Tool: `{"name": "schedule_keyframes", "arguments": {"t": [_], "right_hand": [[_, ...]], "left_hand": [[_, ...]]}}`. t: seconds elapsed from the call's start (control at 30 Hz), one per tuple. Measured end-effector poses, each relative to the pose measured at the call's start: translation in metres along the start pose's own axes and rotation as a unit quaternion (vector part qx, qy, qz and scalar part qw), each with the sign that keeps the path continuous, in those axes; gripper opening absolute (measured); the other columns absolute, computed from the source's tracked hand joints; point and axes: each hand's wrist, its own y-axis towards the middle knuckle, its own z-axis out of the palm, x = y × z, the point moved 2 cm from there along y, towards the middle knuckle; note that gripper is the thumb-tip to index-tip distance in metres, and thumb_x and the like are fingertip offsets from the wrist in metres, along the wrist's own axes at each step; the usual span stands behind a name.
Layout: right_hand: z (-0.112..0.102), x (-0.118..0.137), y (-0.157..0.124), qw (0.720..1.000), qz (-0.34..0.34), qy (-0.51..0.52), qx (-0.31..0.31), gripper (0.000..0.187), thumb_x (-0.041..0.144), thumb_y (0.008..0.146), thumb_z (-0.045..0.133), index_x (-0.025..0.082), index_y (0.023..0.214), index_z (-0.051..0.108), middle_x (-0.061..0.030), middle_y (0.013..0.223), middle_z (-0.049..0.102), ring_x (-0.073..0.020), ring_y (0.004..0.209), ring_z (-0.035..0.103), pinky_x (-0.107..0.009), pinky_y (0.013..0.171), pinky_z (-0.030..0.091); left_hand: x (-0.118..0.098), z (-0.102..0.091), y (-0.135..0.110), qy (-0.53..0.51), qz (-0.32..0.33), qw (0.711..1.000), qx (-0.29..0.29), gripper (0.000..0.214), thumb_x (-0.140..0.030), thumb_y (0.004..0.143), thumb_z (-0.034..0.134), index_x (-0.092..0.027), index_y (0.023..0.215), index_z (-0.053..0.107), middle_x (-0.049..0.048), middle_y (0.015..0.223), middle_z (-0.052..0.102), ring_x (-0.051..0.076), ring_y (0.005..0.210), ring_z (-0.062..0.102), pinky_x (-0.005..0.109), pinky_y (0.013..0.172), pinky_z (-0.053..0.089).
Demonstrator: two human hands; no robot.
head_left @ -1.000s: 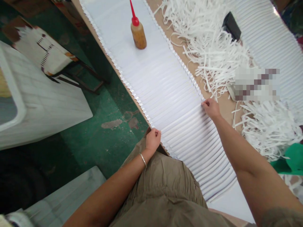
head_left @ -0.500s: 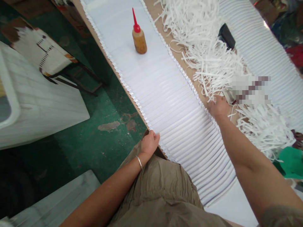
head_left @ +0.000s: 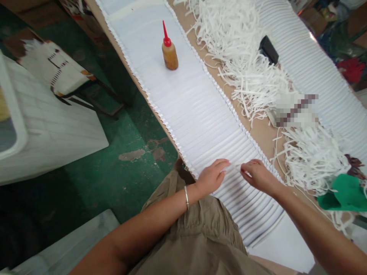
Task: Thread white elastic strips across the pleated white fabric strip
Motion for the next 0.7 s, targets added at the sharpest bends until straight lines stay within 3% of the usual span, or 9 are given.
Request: {"name": "schedule_keyframes", "arguments": {"t": [0.1,0.2,0.4,0.53,0.7], "right_hand": [[-0.003,0.033,-0.004,0.988,-0.054,0.140,0.033,0.020,0.032,0.098,0.047,0.024,0.087,0.061,-0.0029,0.073,0.068,-0.0207,0.072,0.062,-0.036,0.080,0.046],[-0.008,0.029,-0.002,0.982,-0.005,0.185,0.029,0.020,0.038,0.097,0.050,0.025,0.088,0.061,-0.0017,0.074,0.068,-0.0204,0.070,0.062,-0.032,0.069,0.044],[0.003,-0.006,0.020,0.959,0.034,0.280,0.023,0.026,0.046,0.094,0.053,0.024,0.086,0.064,-0.0014,0.078,0.071,-0.0201,0.075,0.065,-0.032,0.072,0.047],[0.009,-0.030,0.042,0.960,0.060,0.273,0.001,0.029,0.051,0.089,0.057,0.024,0.084,0.066,-0.0025,0.081,0.073,-0.0220,0.079,0.066,-0.034,0.076,0.048],[0.005,-0.067,0.065,0.952,0.117,0.282,-0.023,0.033,0.055,0.083,0.061,0.023,0.084,0.068,-0.0024,0.075,0.072,-0.0205,0.072,0.065,-0.032,0.069,0.049]], "left_hand": [[-0.006,0.013,0.005,-0.070,-0.048,0.994,0.067,0.026,-0.020,0.092,0.050,-0.020,0.104,0.073,0.0081,0.093,0.073,0.019,0.066,0.064,0.034,0.069,0.054],[0.009,-0.001,-0.006,-0.078,-0.115,0.988,0.062,0.019,-0.025,0.089,0.051,-0.017,0.082,0.067,0.0012,0.065,0.062,0.015,0.056,0.058,0.027,0.056,0.045],[0.057,-0.049,-0.051,-0.046,-0.195,0.979,-0.038,0.018,-0.031,0.085,0.056,-0.017,0.077,0.063,-0.0015,0.059,0.058,0.012,0.051,0.052,0.023,0.052,0.038],[0.079,-0.060,-0.065,-0.049,-0.227,0.969,-0.086,0.020,-0.034,0.086,0.056,-0.018,0.075,0.059,-0.0025,0.059,0.056,0.010,0.047,0.049,0.022,0.049,0.035],[0.096,-0.068,-0.059,-0.049,-0.251,0.957,-0.138,0.017,-0.034,0.086,0.055,-0.018,0.081,0.059,-0.0030,0.062,0.059,0.010,0.042,0.048,0.023,0.046,0.036]]}}
